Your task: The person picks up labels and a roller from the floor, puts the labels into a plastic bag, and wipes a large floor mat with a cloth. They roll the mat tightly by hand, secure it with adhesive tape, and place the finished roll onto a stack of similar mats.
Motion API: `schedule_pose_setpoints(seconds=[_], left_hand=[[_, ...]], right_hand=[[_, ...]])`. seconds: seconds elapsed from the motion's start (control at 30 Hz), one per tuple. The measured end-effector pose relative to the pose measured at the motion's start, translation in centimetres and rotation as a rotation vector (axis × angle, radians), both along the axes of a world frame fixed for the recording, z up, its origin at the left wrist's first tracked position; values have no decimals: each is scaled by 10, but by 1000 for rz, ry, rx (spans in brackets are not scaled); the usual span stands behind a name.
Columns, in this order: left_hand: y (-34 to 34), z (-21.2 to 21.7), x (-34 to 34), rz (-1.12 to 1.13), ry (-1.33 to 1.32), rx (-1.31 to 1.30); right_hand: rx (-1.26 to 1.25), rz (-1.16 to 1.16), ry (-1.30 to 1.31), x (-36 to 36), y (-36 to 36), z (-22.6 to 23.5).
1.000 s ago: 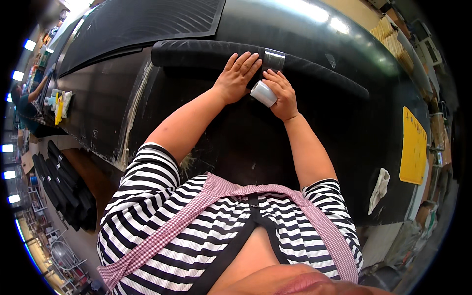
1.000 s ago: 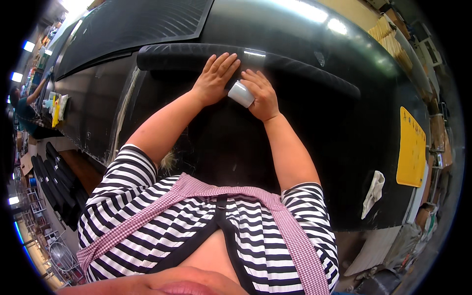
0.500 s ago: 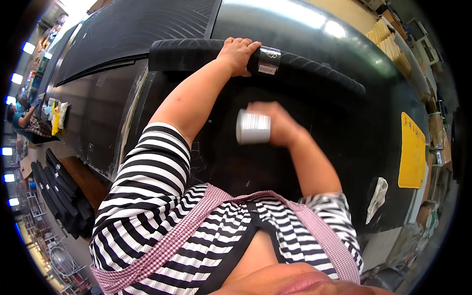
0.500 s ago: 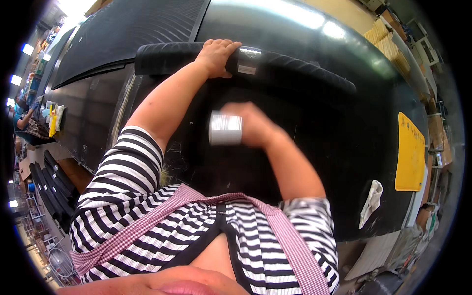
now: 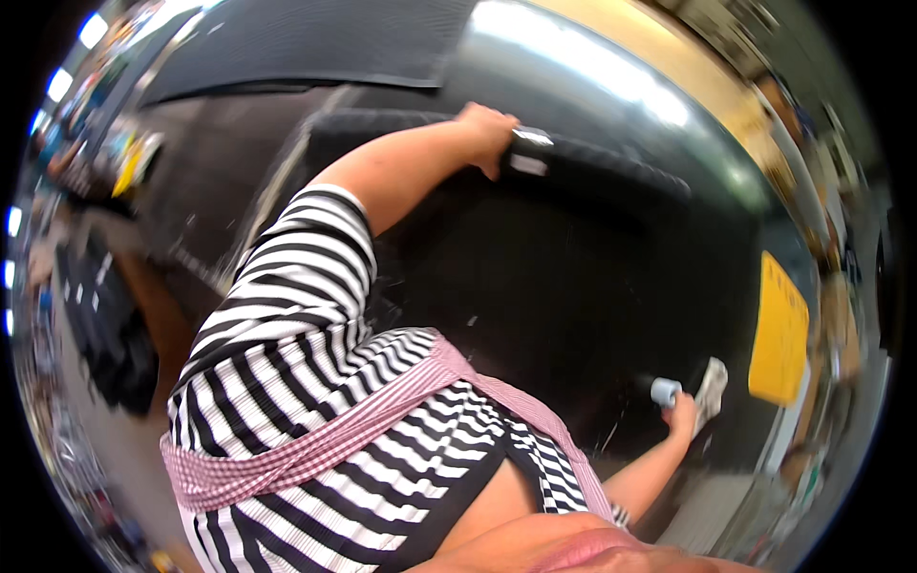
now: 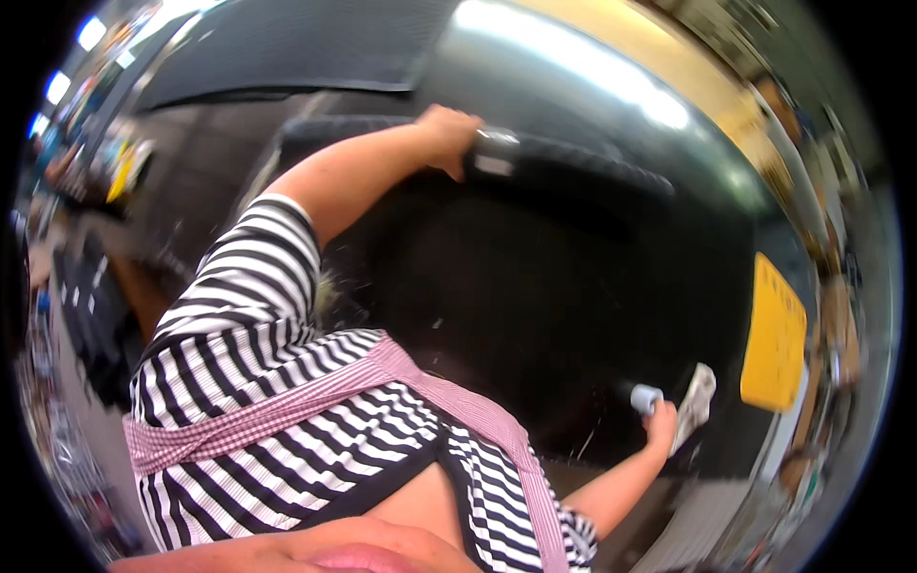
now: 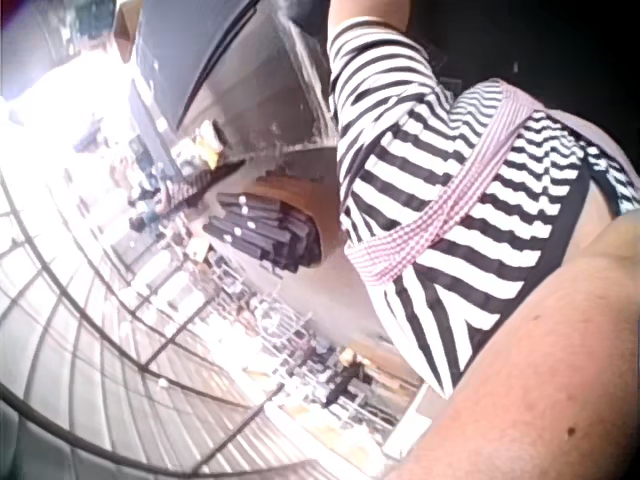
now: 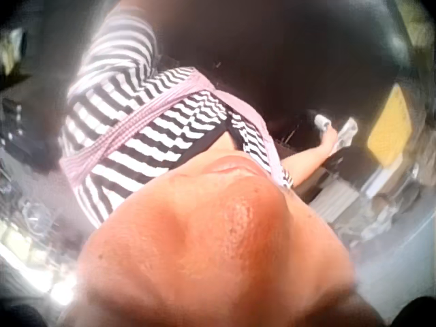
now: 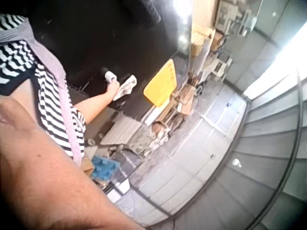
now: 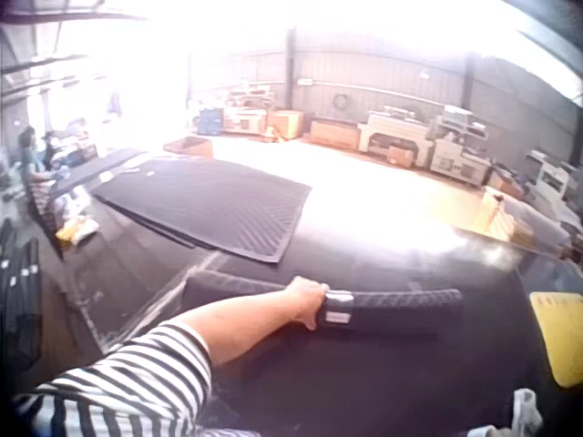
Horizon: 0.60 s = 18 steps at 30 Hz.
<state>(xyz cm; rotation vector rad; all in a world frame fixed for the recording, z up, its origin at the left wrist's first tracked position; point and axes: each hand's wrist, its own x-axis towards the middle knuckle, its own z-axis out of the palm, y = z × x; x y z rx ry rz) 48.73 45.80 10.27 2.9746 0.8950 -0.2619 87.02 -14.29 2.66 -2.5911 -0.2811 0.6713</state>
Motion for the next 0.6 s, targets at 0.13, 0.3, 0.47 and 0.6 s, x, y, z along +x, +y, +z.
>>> schedule_pose_setpoints(seconds=[0.13, 0.3, 0.47, 0.6], left_hand=[[-72, 22, -77, 188, 125, -536], [-177, -13, -209, 492, -186, -1240], [-296, -14, -313, 622, -460, -1371], [-378, 61, -367, 782, -489, -1089]], right_hand=[[459, 100, -534, -87, 73, 6], [848, 403, 1421, -282, 193, -19], [660, 586, 1924, -419, 222, -27], [495, 624, 1875, -485, 209, 24]])
